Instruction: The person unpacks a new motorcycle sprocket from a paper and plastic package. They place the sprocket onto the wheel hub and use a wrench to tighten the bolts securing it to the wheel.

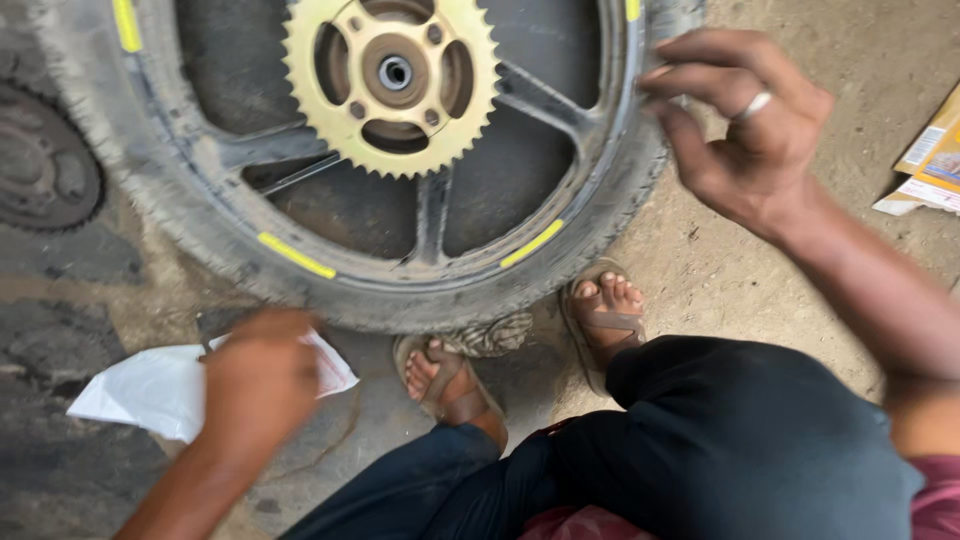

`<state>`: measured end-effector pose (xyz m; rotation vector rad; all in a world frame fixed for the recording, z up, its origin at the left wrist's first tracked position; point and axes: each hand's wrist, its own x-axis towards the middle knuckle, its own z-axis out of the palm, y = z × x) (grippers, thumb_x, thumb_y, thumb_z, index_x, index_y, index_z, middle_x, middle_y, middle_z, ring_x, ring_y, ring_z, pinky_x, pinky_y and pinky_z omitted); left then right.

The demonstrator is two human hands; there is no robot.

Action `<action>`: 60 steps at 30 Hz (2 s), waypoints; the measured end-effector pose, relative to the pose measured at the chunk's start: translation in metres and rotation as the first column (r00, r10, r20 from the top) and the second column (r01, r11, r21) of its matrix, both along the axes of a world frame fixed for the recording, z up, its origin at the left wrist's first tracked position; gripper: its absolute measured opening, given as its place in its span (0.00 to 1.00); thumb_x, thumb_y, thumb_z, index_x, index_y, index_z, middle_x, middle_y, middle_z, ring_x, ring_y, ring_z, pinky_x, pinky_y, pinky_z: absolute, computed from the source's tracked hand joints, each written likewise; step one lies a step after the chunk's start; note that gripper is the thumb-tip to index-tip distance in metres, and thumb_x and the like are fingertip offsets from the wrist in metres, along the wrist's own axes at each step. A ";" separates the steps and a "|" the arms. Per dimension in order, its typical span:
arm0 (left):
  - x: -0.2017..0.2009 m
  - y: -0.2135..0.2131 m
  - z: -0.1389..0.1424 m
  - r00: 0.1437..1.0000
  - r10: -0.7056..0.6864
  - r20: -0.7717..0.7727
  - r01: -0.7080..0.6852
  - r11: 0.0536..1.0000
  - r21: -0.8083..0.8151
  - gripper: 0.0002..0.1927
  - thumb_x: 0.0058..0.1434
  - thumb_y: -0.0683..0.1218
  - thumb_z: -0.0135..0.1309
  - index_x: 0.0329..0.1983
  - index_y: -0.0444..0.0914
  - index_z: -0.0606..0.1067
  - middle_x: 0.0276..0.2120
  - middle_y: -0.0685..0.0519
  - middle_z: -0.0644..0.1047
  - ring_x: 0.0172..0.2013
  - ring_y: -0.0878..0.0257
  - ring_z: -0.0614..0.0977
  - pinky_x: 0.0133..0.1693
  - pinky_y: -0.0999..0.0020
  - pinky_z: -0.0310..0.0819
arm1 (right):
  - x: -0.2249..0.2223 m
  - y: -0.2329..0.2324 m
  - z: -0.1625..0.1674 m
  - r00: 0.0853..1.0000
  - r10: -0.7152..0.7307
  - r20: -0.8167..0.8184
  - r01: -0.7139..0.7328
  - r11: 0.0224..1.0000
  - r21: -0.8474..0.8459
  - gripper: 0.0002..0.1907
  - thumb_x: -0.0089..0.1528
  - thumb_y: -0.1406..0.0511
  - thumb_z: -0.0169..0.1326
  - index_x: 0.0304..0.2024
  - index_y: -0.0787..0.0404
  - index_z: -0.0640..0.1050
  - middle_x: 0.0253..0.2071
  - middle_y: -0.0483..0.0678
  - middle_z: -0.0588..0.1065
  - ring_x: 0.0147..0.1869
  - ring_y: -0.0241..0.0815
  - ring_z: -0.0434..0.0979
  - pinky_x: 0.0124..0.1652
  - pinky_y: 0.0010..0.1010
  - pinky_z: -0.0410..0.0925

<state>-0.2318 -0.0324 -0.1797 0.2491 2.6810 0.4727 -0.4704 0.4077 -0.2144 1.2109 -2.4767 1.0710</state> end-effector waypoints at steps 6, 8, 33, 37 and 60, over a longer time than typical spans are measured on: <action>0.077 -0.141 -0.018 0.855 0.511 -0.094 -0.514 0.809 -0.284 0.21 0.67 0.41 0.55 0.63 0.46 0.79 0.55 0.45 0.79 0.54 0.46 0.79 0.59 0.51 0.73 | 0.044 -0.089 0.034 0.723 0.602 0.339 -0.681 0.542 0.493 0.24 0.53 0.74 0.56 0.53 0.67 0.75 0.55 0.60 0.77 0.52 0.55 0.81 0.43 0.36 0.79; 0.072 -0.137 -0.076 0.842 0.480 -0.245 -0.508 0.859 -0.065 0.30 0.60 0.42 0.62 0.68 0.38 0.74 0.64 0.35 0.72 0.62 0.35 0.70 0.62 0.46 0.64 | 0.068 -0.114 0.026 0.630 0.679 0.377 -0.683 0.254 0.685 0.25 0.59 0.69 0.53 0.58 0.69 0.70 0.54 0.63 0.75 0.53 0.57 0.80 0.47 0.42 0.77; -0.011 -0.053 -0.151 0.910 0.402 -0.103 -0.413 0.901 -0.131 0.30 0.60 0.54 0.63 0.63 0.40 0.71 0.73 0.36 0.50 0.71 0.39 0.46 0.67 0.33 0.40 | 0.064 -0.148 -0.005 0.410 -0.027 0.912 -0.812 0.444 0.379 0.27 0.71 0.51 0.34 0.39 0.62 0.77 0.25 0.61 0.75 0.32 0.58 0.80 0.40 0.53 0.73; -0.007 -0.049 -0.148 0.934 0.344 -0.094 -0.356 0.893 -0.276 0.27 0.57 0.52 0.62 0.57 0.38 0.74 0.70 0.37 0.58 0.70 0.41 0.56 0.65 0.38 0.47 | 0.057 -0.147 0.007 0.440 0.036 0.897 -0.805 0.458 0.377 0.26 0.71 0.52 0.37 0.34 0.63 0.76 0.20 0.58 0.73 0.25 0.57 0.78 0.36 0.52 0.73; 0.142 -0.088 -0.044 0.849 0.310 -0.429 -0.472 0.809 -0.351 0.07 0.69 0.40 0.62 0.46 0.32 0.78 0.47 0.45 0.80 0.32 0.54 0.83 0.34 0.64 0.79 | 0.041 -0.130 -0.058 0.449 -0.169 0.878 -0.833 0.277 0.479 0.25 0.71 0.51 0.37 0.38 0.62 0.76 0.20 0.56 0.72 0.25 0.55 0.77 0.33 0.48 0.74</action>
